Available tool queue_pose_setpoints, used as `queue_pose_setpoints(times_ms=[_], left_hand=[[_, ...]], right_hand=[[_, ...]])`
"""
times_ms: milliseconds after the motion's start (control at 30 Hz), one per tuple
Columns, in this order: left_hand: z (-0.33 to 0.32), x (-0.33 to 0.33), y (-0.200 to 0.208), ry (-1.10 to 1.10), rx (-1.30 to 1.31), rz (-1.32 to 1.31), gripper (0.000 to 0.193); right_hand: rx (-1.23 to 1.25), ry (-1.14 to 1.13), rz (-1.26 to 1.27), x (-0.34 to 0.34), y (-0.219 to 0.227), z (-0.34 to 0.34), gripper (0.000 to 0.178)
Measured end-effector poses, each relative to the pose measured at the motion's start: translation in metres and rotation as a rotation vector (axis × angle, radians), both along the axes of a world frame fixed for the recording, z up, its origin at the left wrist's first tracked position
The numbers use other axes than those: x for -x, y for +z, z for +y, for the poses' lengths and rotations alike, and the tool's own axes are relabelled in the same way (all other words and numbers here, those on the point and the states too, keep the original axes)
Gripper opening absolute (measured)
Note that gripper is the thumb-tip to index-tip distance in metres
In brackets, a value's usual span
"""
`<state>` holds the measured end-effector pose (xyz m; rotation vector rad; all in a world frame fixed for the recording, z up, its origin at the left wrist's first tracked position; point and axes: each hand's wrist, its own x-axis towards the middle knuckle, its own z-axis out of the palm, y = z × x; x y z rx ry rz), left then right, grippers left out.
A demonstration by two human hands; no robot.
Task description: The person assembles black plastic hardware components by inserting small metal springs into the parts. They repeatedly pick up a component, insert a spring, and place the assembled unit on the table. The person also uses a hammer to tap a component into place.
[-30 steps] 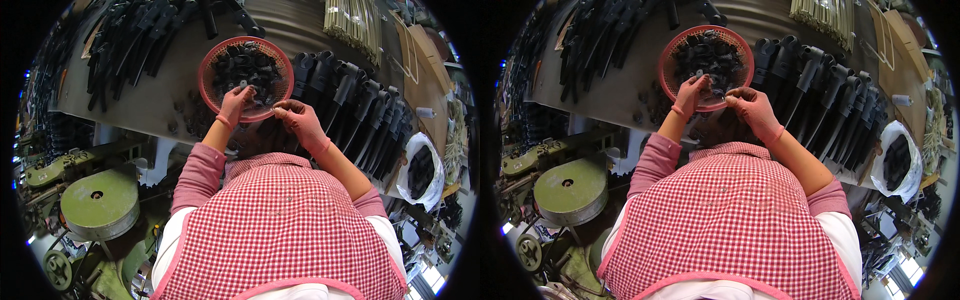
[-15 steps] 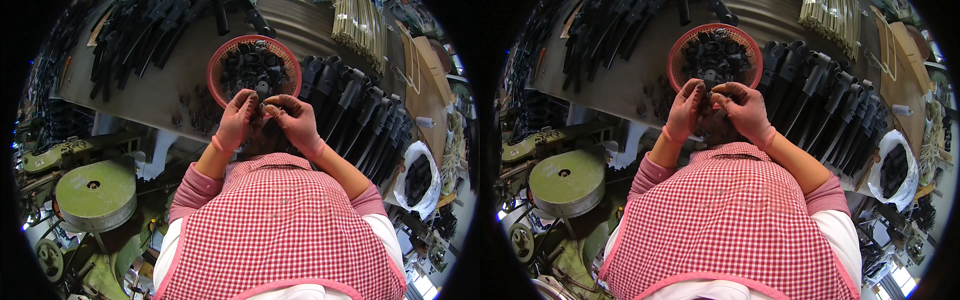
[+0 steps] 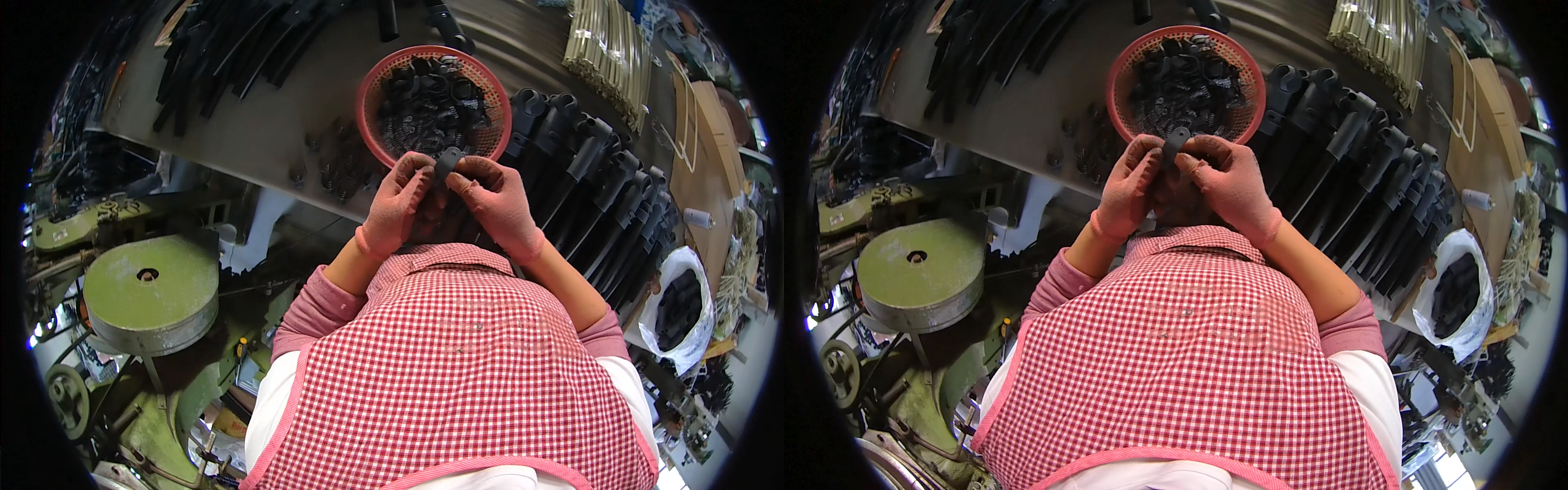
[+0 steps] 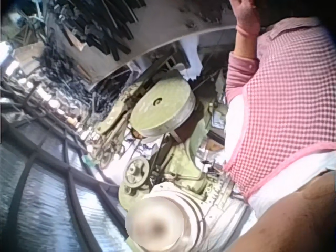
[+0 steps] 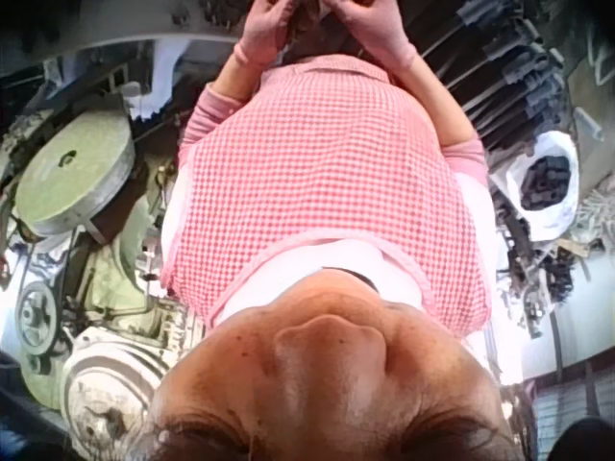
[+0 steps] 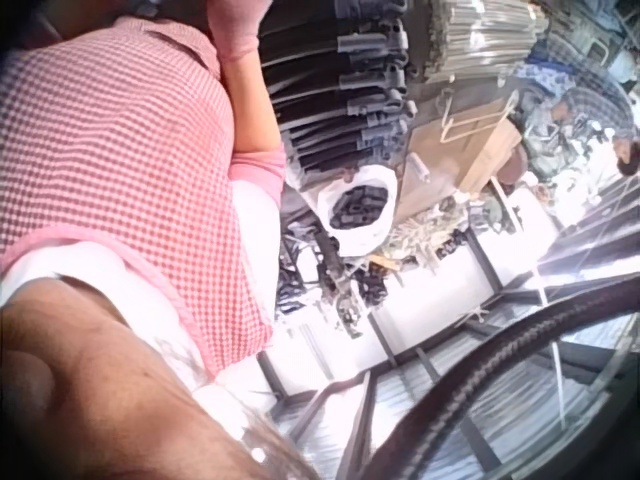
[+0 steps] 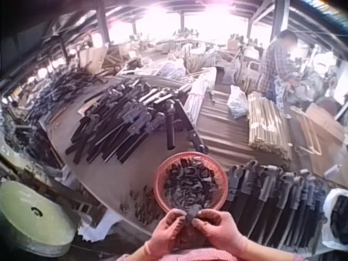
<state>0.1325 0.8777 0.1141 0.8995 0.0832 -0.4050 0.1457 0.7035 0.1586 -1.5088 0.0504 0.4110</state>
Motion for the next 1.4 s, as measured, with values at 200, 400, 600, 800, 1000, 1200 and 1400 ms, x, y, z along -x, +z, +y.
queue_pose_setpoints(times_ms=[200, 400, 600, 800, 1000, 1200, 1400], left_hand=[[0.004, 0.025, -0.017, 0.119, 0.041, 0.099, 0.017], [0.012, 0.008, -0.034, -0.023, -0.302, -0.003, 0.02], [0.033, -0.11, -0.095, -0.144, -1.659, -0.71, 0.028], [0.01, -0.161, -0.123, -0.497, -1.998, -0.659, 0.027], [0.028, -0.152, -0.122, -0.328, -1.793, -0.767, 0.025], [0.037, -0.138, -0.115, -0.113, -1.088, -0.405, 0.022], [0.017, -0.11, -0.069, -0.016, -0.124, 0.08, 0.014]], right_hand=[[0.102, 0.054, -0.012, 0.012, -0.016, 0.012, 0.032], [0.459, 0.135, -0.423, 0.014, -0.035, 0.003, 0.034], [1.113, 0.522, -0.049, 0.036, -0.073, -0.041, 0.03], [0.985, 0.781, -0.063, 0.061, -0.127, -0.031, 0.036], [1.092, 0.921, -0.012, 0.06, -0.152, -0.011, 0.037], [0.622, 0.224, 0.077, 0.06, -0.127, -0.026, 0.035], [-0.321, -0.177, 0.41, 0.02, -0.045, -0.039, 0.022]])
